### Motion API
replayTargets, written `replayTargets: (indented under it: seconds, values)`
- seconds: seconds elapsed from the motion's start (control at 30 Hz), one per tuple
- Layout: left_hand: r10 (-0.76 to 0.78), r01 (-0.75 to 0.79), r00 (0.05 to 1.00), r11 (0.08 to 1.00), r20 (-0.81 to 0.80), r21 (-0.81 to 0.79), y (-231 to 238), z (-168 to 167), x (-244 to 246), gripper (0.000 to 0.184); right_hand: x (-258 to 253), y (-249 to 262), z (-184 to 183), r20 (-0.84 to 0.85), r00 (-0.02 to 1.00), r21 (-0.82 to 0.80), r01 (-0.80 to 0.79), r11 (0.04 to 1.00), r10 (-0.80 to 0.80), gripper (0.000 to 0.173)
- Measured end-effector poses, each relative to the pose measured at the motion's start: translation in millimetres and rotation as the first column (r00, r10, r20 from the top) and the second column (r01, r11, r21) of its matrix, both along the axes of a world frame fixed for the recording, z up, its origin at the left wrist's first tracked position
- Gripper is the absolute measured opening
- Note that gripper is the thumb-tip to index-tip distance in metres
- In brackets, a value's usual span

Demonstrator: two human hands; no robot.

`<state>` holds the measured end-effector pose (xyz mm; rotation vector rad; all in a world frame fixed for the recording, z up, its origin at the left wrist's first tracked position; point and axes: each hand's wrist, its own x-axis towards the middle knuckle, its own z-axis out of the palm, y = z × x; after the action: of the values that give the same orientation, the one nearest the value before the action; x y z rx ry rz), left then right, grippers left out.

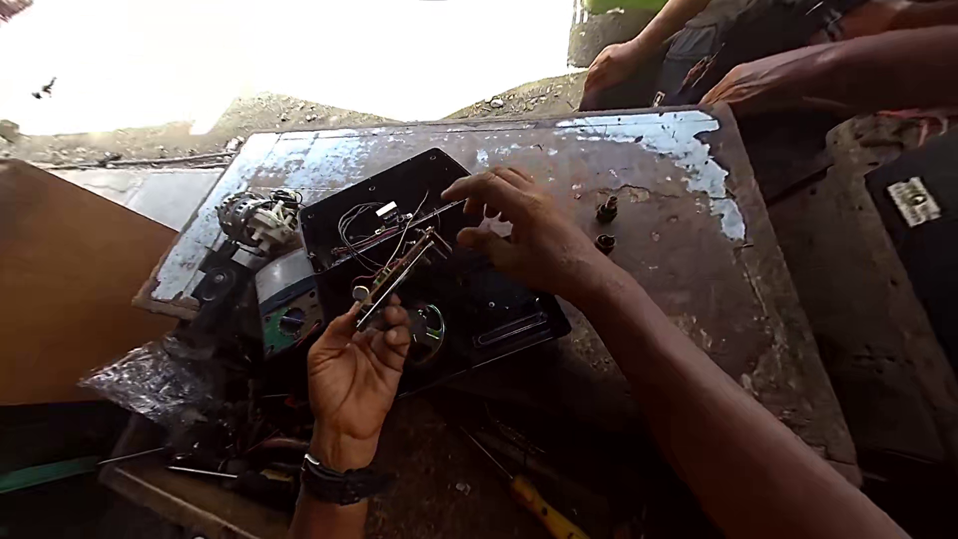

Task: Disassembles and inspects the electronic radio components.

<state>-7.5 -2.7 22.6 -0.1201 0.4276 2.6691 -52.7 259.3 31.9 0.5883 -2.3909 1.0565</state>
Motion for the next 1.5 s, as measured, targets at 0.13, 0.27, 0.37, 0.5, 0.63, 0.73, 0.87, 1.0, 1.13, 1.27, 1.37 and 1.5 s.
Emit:
replayTargets:
  seconds: [0.13,0.27,0.37,0.5,0.63,0.73,0.87,1.0,1.13,1.27,1.37,1.5]
  values:
    - [-0.007,0.005,1.0,0.998,0.03,0.069,6.4,2.6,1.5,0.033,-1.6,-20.9,-10.2,-0.078,0.997,0.099,0.034,0.995,-0.026,0.034]
    - [0.057,-0.06,0.998,0.99,0.024,0.127,7.8,4.8,0.0,0.029,-6.6,-17.5,-14.6,-0.14,0.987,0.098,0.093,0.991,-0.079,0.016]
    - [0.11,-0.113,0.993,0.98,0.029,0.165,6.2,5.3,-1.3,0.03,-9.1,-0.7,-9.6,-0.13,0.989,0.044,0.07,0.997,-0.064,0.019]
    - [0.135,-0.138,0.99,0.977,0.027,0.163,5.8,6.9,-1.0,0.032,-5.2,14.5,1.5,-0.078,0.995,-0.051,0.059,0.997,-0.063,0.022]
    - [0.147,-0.152,0.988,0.971,0.042,0.185,5.7,4.4,-0.3,0.032,-1.5,16.1,4.6,0.099,0.995,-0.205,-0.01,0.979,0.031,0.014]
    - [0.14,-0.147,0.989,0.966,0.047,0.212,4.9,1.7,-0.6,0.03,-2.0,17.3,3.2,0.187,0.978,-0.199,-0.057,0.978,0.095,0.008]
    - [0.118,-0.126,0.992,0.963,0.049,0.237,2.8,0.2,-2.6,0.03,-2.8,25.1,3.2,0.315,0.936,-0.151,-0.115,0.982,0.158,0.005]
    - [0.082,-0.084,0.996,0.964,0.017,0.254,2.7,0.0,-2.7,0.026,-0.2,45.3,11.8,0.482,0.867,-0.124,-0.07,0.99,0.122,0.007]
    - [0.092,-0.083,0.994,0.988,-0.061,0.128,7.4,-1.0,0.8,0.031,3.3,63.8,17.5,0.491,0.857,0.008,0.176,0.984,-0.157,0.009]
    - [0.157,-0.174,0.974,0.98,-0.161,-0.093,15.3,-3.9,8.0,0.03,-1.1,58.5,11.8,0.37,0.881,-0.115,0.357,0.927,-0.294,0.023]
    - [0.155,-0.251,0.932,0.928,-0.329,-0.275,19.6,-8.4,11.4,0.025,-7.6,44.3,1.3,0.271,0.884,-0.202,0.439,0.876,-0.38,0.039]
    - [0.142,-0.332,0.883,0.863,-0.448,-0.38,23.8,-16.1,14.1,0.026,-24.8,37.9,-1.9,0.222,0.831,-0.177,0.549,0.817,-0.51,0.023]
